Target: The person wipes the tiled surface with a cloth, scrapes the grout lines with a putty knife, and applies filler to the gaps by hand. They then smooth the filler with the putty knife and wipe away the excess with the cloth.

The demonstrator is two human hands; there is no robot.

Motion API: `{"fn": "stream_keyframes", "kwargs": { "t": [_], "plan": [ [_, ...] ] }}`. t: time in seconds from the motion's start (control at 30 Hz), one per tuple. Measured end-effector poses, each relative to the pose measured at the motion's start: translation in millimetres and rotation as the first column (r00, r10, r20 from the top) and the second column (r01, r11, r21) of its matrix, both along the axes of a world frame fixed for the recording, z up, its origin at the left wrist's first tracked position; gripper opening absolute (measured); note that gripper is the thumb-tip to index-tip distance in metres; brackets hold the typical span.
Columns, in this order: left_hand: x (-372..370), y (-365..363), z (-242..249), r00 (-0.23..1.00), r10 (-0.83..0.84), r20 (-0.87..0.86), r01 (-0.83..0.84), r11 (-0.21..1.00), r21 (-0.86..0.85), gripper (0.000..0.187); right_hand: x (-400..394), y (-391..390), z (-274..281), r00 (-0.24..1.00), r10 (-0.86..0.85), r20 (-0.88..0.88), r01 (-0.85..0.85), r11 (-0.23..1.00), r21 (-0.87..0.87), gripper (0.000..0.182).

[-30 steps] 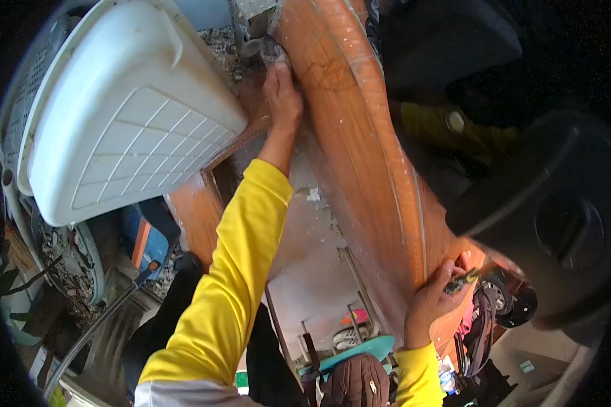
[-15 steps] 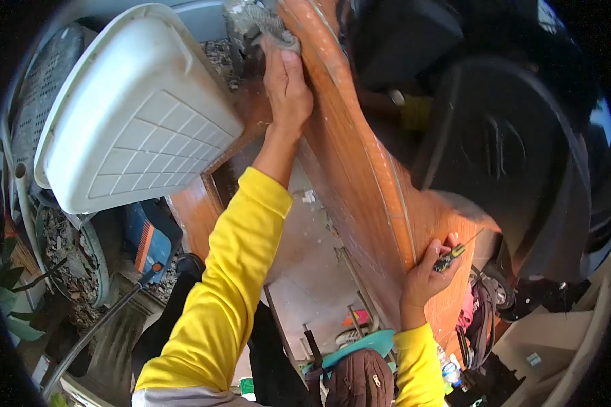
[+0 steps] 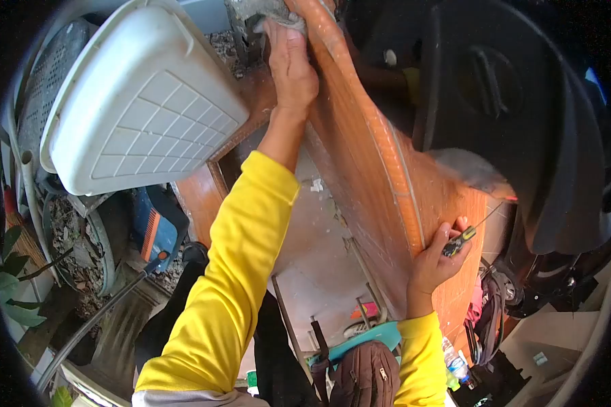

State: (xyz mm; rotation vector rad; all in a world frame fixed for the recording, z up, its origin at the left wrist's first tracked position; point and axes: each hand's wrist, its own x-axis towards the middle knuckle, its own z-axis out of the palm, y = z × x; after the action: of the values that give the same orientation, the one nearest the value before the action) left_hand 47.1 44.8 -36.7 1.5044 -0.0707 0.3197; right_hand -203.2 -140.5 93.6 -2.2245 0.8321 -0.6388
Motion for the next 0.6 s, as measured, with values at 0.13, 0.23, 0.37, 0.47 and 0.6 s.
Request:
{"fn": "stream_keyframes", "kwargs": {
  "t": [0.13,0.23,0.37,0.47,0.6],
  "plan": [
    [-99,-47,0,0.961,-0.017,-0.275,-0.024,0.989,-0.145,0.059,1,1,2,1.000,0.001,-0.029,-0.002,0.999,-0.046,0.030],
    [-163,-56,3,0.966,-0.111,-0.233,0.093,0.992,-0.087,0.053,3,4,1,0.999,0.034,0.011,-0.033,0.997,-0.074,0.031],
    [-53,-37,-54,0.927,0.092,-0.365,-0.101,0.995,-0.006,0.055,3,0,-2,0.999,0.022,0.028,-0.021,1.000,-0.016,0.031],
    [19,-13,-106,0.867,0.152,-0.475,-0.236,0.964,-0.122,0.062,-2,-3,-1,1.000,0.024,0.005,-0.024,0.999,-0.027,0.032],
    [24,-2,-122,0.848,-0.080,-0.524,-0.154,0.909,-0.388,0.062,2,3,2,1.000,0.022,-0.009,-0.022,0.998,-0.062,0.031]
  ]
}}
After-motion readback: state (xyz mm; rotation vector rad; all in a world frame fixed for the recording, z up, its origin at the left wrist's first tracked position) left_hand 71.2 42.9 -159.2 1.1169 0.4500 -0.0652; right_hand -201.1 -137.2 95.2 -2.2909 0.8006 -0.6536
